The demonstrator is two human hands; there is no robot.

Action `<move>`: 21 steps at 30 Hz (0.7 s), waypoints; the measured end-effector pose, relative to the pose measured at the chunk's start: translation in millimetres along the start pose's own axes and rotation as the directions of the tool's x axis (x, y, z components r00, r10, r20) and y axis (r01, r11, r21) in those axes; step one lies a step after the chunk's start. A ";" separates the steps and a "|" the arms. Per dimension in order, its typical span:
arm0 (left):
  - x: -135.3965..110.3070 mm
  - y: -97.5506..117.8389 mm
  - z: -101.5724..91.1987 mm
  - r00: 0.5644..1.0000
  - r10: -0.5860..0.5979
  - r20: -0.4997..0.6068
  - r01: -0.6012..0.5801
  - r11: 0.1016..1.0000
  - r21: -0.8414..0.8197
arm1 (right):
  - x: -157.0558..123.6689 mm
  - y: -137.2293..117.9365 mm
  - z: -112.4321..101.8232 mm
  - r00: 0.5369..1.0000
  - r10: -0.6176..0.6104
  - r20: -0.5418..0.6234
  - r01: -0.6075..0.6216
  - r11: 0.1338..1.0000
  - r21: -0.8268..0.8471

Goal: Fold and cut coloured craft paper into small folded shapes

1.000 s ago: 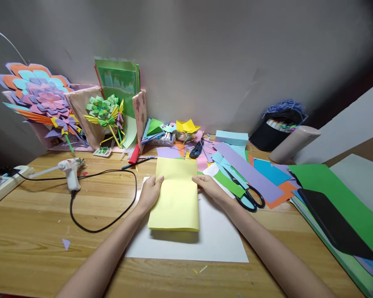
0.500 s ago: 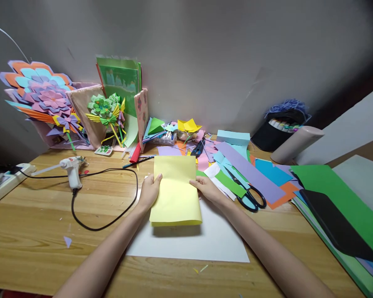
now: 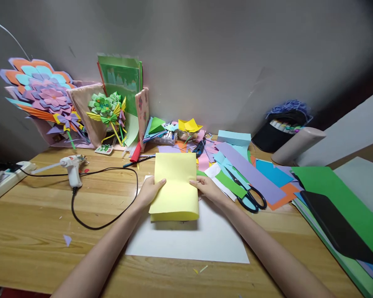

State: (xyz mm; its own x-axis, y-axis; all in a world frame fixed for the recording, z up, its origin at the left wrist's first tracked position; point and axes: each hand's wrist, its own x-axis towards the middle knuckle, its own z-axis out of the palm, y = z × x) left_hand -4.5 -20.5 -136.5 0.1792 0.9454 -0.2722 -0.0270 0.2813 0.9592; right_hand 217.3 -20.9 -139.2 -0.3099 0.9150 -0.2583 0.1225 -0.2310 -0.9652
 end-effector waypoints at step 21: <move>2.2 3.1 -2.8 0.967 0.089 -0.240 -0.098 0.995 -0.029 | -9.1 -10.5 3.6 0.979 0.045 0.198 -0.038 0.998 -0.041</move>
State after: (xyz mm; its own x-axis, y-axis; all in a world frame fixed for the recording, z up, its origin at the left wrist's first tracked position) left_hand -6.9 -17.1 -134.4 -0.0653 0.9784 -0.1963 -0.0729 0.1915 0.9788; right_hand 215.4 -28.0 -126.8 -0.4847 0.8199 -0.3045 0.1729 -0.2515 -0.9523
